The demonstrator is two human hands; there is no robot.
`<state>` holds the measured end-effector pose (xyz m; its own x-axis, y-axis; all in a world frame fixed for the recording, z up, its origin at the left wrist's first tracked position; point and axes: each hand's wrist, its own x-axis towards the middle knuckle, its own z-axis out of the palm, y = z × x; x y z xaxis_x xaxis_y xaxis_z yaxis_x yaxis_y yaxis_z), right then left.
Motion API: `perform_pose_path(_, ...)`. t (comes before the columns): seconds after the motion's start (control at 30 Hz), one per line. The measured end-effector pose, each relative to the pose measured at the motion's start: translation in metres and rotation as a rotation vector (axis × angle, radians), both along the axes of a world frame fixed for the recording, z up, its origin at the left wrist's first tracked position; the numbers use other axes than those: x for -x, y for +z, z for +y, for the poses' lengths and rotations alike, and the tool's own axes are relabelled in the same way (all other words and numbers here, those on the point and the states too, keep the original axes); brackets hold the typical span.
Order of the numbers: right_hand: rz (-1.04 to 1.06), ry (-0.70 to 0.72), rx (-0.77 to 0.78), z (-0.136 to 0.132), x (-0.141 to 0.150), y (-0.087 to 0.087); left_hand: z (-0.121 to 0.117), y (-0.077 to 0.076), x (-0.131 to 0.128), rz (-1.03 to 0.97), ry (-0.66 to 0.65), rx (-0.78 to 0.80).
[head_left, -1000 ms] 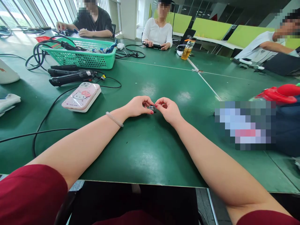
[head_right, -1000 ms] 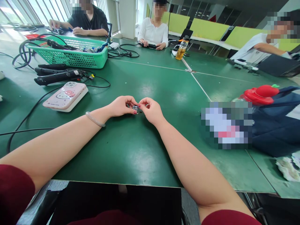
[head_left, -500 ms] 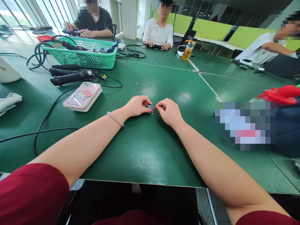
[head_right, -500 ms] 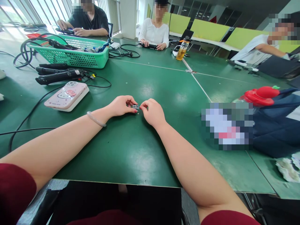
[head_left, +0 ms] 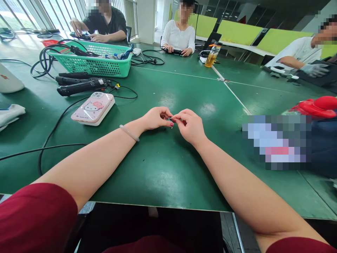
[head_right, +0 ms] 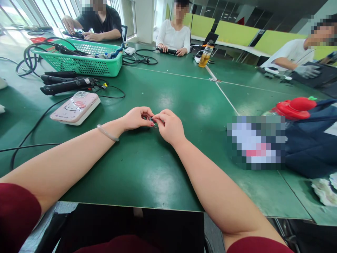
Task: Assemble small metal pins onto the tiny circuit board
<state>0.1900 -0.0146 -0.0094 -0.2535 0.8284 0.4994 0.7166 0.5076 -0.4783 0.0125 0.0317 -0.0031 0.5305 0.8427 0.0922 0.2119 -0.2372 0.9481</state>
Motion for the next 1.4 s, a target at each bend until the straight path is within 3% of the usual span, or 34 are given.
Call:
perform_pose_path(0.17, -0.002, -0.065, -0.017, -0.002, 0.0, 0.005, 0.008, -0.003, 0.005, -0.223, 0.14, 0.149)
perform_pose_path(0.3, -0.18, 0.061, 0.13, -0.001, 0.003, 0.001, 0.015, -0.006, 0.011, -0.251, 0.228, 0.173)
perform_pose_path(0.53, -0.285, 0.084, 0.195, 0.003, 0.013, -0.007, 0.016, -0.009, 0.008, -0.162, 0.209, 0.093)
perform_pose_path(0.83, 0.048, -0.062, 0.055, 0.005, 0.002, -0.002, 0.008, -0.005, 0.006, -0.072, 0.154, 0.033)
perform_pose_path(1.4, 0.06, -0.096, 0.018, 0.004, 0.003, -0.002, 0.005, -0.001, 0.006, -0.109, 0.091, 0.057)
